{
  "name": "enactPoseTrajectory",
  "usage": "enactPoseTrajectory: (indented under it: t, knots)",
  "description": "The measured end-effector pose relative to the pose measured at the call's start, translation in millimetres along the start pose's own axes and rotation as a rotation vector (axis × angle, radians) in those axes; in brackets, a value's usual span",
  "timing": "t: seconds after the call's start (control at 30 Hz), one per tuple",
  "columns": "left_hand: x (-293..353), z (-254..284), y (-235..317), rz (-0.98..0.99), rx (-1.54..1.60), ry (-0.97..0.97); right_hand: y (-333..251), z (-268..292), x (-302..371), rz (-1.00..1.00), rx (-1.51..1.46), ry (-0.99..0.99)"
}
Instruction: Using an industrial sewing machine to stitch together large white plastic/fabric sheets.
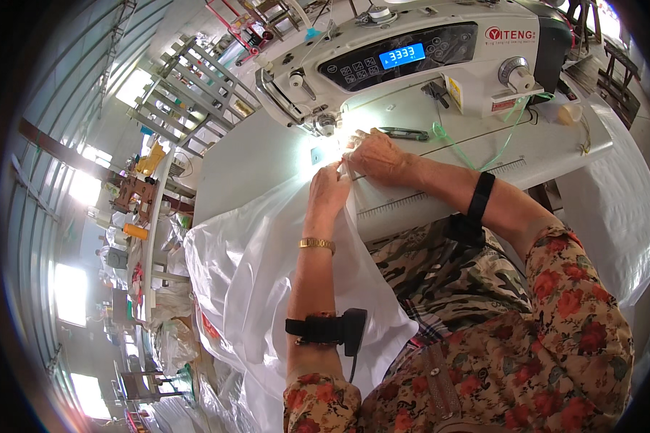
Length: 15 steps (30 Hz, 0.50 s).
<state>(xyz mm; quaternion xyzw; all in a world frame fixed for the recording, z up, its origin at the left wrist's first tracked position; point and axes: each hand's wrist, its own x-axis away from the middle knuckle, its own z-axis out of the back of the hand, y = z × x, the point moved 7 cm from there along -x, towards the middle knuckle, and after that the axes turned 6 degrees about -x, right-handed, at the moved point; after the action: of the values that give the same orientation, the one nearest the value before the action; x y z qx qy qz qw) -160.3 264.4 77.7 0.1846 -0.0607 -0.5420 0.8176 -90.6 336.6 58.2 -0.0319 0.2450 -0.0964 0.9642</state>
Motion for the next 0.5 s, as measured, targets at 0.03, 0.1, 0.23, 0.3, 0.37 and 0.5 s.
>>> enactPoseTrajectory:
  t: [0.03,0.1,0.23,0.3,0.37,0.5]
  knots:
    - [1,1,1,-0.008,-0.007,0.019,-1,0,-1,-0.013,0.003,-0.015]
    - [7,0,4,-0.068,-0.186,0.051,-4,1,-1,-0.026,0.003,-0.033]
    - [27,1,19,-0.279,-0.611,0.185,1,-2,-3,-0.104,0.05,-0.046]
    - [24,-2,6,-0.228,-0.512,0.178,0,-1,-8,-0.134,0.046,-0.045]
    - [23,-2,-1,-0.171,-0.413,0.173,-2,-3,-11,-0.214,0.016,-0.258]
    - [19,-3,-2,-0.181,-0.356,0.217,2,-5,-8,-0.128,0.07,-0.019]
